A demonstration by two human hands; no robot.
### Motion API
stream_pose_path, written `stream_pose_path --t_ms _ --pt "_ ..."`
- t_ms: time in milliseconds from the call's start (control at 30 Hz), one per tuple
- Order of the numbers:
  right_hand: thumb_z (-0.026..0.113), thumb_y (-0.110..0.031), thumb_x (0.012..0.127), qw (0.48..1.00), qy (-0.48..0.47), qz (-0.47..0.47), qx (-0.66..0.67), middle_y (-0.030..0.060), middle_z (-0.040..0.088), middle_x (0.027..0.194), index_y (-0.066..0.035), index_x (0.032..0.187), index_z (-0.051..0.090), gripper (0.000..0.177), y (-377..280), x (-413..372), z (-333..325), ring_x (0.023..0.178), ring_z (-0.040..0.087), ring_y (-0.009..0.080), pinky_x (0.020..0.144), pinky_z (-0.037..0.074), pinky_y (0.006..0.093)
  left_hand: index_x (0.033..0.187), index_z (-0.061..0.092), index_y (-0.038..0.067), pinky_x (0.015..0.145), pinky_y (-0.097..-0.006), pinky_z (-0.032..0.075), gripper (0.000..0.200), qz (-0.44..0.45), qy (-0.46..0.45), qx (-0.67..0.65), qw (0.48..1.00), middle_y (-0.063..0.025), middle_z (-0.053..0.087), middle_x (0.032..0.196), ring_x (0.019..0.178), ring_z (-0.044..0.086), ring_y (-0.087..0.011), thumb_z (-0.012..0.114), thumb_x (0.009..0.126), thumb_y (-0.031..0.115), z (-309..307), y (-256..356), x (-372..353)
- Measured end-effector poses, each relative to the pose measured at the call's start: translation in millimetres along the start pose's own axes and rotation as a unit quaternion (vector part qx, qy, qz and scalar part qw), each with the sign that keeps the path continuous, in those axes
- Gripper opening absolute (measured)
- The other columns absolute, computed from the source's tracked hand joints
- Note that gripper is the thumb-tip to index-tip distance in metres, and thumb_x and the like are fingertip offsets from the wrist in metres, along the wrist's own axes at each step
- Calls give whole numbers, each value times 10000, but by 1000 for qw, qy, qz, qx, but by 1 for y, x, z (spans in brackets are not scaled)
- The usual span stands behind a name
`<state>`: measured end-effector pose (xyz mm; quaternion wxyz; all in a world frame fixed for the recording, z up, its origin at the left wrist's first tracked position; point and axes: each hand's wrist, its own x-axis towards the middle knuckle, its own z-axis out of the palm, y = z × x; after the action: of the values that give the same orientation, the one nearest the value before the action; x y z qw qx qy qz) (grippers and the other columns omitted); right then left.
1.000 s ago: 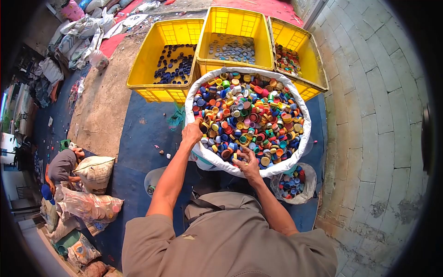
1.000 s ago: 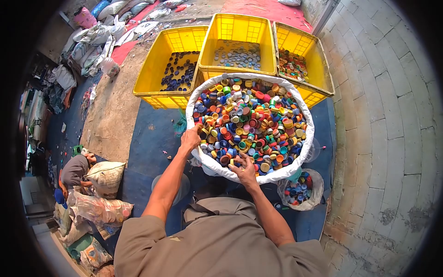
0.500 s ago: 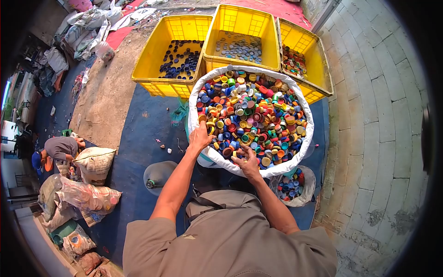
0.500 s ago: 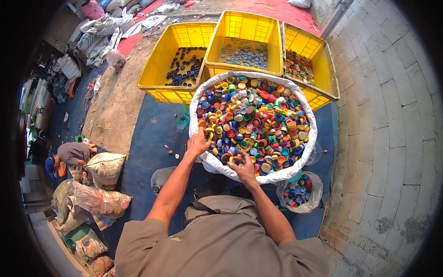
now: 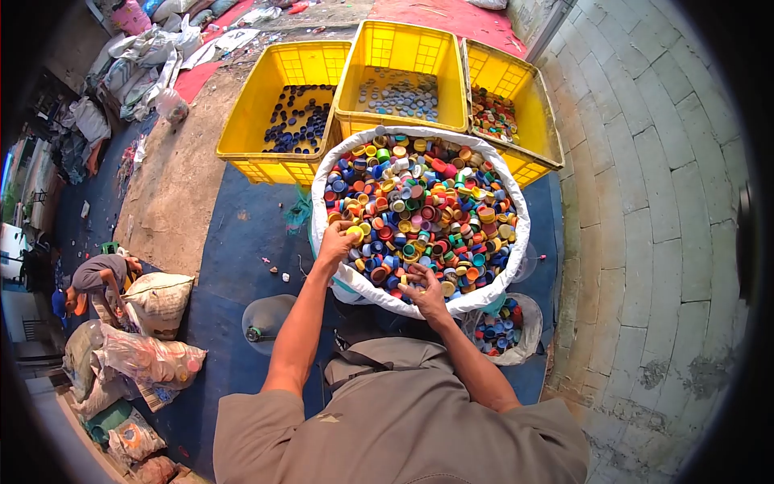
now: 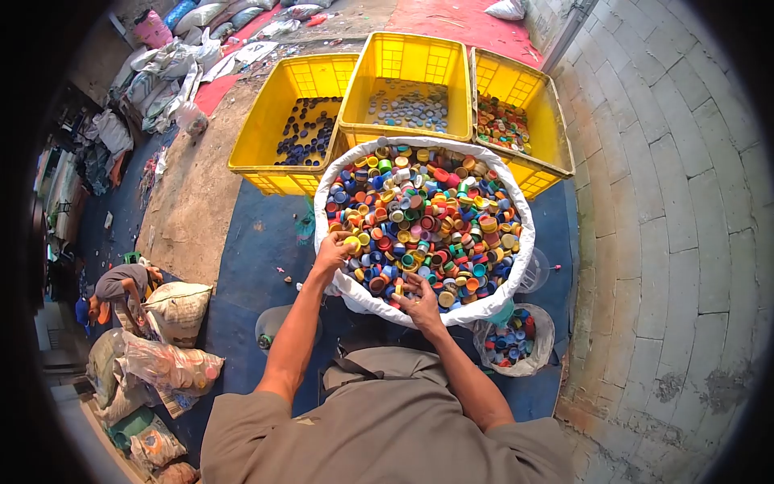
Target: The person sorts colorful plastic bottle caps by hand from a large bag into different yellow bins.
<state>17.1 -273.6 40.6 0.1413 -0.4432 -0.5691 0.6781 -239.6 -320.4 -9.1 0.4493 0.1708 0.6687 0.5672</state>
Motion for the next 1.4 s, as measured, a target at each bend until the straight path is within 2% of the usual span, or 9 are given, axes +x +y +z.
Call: stream_pose_path --t_ms 33,100,200,533,667,900,1000,1167,1400 --pt "766 -190 762 1000 3 -2 1 118 596 1140 -17 1326 406 691 0 -1 -3 1051 563 173 898 450 306 1135 554 11 480 -190 427 321 -77 -39 -37 996 -42 628 831 611 534 -54 646 866 161 6 23 -12" --pt "780 -183 749 999 11 -12 44 127 587 1133 4 1295 436 672 16 5 -8 1033 550 156 782 462 263 1130 566 106 414 -158 325 232 -106 -88 -218 966 -6 594 801 558 466 -43 588 913 185 23 27 -19" --pt "736 -147 799 998 9 -7 64 116 600 1131 -10 1325 399 640 12 4 -15 1008 587 155 847 487 274 1079 577 151 400 -151 309 207 -158 -152 -409 886 29 578 779 527 448 -48 570 937 301 46 33 -29" --pt "730 -149 802 992 23 4 123 127 597 1075 1 1317 398 631 -2 -5 -45 920 601 138 764 492 244 1042 446 184 349 -134 354 194 -146 -143 -356 912 -137 625 1082 522 533 -73 567 935 292 98 16 -33" --pt "731 -183 801 988 33 6 149 95 610 1068 -36 1305 420 610 2 -7 -52 860 604 103 661 464 205 1074 430 210 348 -120 383 195 -172 -180 -434 866 -211 571 1183 547 570 -91 542 940 297 100 4 -29" --pt "659 -199 847 969 28 16 245 66 598 1016 -60 1250 471 465 13 -1 -71 754 575 108 612 463 233 1118 449 180 430 -169 474 227 -213 -174 -531 802 -205 586 1160 732 653 -146 522 955 320 110 13 -42" --pt "535 -230 911 894 -25 48 444 81 594 1051 -65 1261 455 396 18 0 -84 812 608 139 611 492 262 1203 460 100 469 -250 525 361 -244 -195 -530 788 -173 595 1178 800 661 -186 471 969 374 120 33 -55" --pt "431 -170 834 824 -21 51 563 139 622 1089 -48 1192 525 390 -2 1 -94 954 612 251 830 504 395 1164 564 56 656 -331 547 367 -230 -170 -422 860 -69 643 1064 856 634 -187 466 966 349 134 15 -60" --pt "475 -104 730 790 -22 52 611 165 585 1172 -34 1175 532 454 8 -3 -101 1089 565 306 992 420 471 1294 450 46 698 -355 527 426 -230 -174 -386 876 -73 588 1229 947 622 -221 411 990 342 153 -15 -73"
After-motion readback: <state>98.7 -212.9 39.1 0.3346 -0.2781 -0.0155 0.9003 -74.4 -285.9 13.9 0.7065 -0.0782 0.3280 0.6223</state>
